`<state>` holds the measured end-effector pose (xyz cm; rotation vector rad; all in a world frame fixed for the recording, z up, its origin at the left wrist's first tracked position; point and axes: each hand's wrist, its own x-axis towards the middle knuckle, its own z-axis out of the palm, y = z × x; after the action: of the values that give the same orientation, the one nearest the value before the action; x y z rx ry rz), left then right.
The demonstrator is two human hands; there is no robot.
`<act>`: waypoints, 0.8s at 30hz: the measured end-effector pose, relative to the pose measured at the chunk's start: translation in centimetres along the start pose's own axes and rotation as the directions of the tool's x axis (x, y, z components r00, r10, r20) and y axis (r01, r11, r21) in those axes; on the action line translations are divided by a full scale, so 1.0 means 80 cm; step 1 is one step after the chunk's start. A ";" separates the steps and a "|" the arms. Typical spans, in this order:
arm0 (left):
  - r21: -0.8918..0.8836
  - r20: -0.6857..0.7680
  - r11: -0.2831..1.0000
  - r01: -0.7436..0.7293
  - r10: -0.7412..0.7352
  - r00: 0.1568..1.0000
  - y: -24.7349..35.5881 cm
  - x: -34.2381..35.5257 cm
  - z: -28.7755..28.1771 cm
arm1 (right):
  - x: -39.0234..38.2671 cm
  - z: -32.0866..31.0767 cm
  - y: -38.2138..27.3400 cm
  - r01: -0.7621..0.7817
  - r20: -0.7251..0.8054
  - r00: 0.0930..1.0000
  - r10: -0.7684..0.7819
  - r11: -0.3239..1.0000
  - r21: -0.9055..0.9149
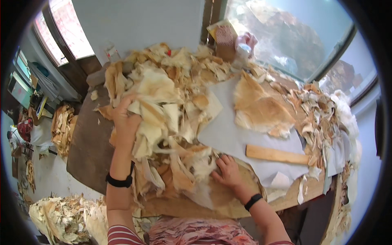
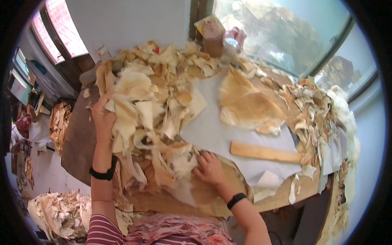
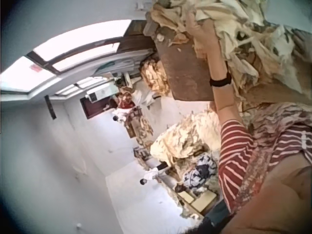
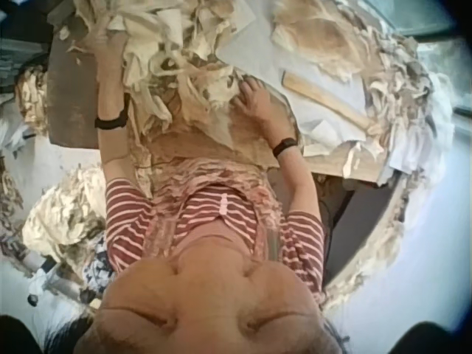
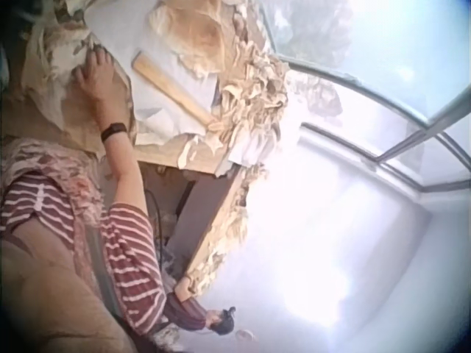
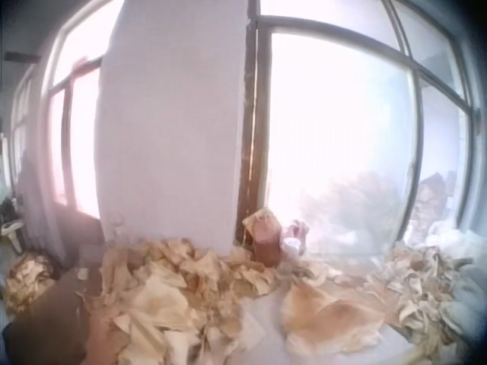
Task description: The person scrapes the underside of leather pieces using a specialized bladed tool on a wooden block, then sorts through a large pile of scrap leather and fur pieces on a table.
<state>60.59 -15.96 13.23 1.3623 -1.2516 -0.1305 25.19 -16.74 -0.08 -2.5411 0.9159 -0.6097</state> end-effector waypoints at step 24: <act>0.107 0.349 0.965 0.241 -0.264 0.899 0.112 -0.331 0.108 | -0.054 -0.068 0.011 -0.350 0.155 0.896 0.415 0.447 0.823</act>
<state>38.43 -0.26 2.34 1.6011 -1.3817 -0.5505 19.01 -15.53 2.90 -1.3730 0.8790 -0.7525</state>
